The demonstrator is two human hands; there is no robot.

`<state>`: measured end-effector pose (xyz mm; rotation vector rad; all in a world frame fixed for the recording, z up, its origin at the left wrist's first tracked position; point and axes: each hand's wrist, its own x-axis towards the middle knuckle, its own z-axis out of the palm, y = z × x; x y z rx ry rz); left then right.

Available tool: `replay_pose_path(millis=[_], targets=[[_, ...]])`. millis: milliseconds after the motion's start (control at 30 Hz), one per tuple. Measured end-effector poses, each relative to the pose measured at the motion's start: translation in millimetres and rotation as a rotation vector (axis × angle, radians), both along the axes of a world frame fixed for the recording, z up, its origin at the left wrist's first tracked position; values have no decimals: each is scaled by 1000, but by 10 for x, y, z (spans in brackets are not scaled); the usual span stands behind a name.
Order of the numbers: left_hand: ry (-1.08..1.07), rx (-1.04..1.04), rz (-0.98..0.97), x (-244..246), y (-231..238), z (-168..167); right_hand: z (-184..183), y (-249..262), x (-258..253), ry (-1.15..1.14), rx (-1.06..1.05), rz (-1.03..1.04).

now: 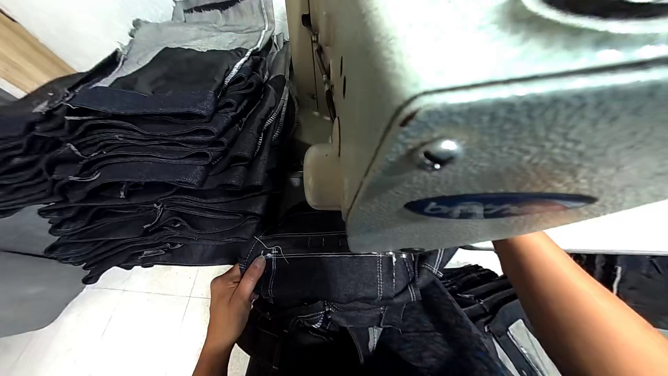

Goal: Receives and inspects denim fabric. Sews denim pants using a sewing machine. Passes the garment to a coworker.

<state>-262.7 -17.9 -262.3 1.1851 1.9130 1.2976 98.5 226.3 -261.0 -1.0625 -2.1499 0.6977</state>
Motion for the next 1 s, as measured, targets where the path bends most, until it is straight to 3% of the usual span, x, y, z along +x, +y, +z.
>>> replay_pose_path(millis=[133, 267, 400, 533, 600, 733, 800, 867, 1000], targets=[[28, -44, -7, -19, 0, 1, -47, 10, 41, -53, 22, -82], [28, -55, -37, -61, -1, 9, -50, 74, -3, -35, 32, 6], [36, -52, -62, -73, -12, 29, -20, 102, -30, -4, -51, 78], [74, -95, -96, -115, 2, 40, 27, 58, -27, 46, -142, 11], [127, -137, -126, -132, -5, 65, 36, 35, -38, 120, -174, 7], [364, -327, -211, -213, -75, 202, 92, -149, 51, 436, -440, 80], [507, -477, -309, -248, -167, 380, 326, -526, 21, 618, -551, -5], [531, -495, -473, -194, -282, 620, 631, -959, -65, 561, -619, -230], [373, -291, -692, 334, -331, 819, 314, -1209, 53, 473, -673, -358]])
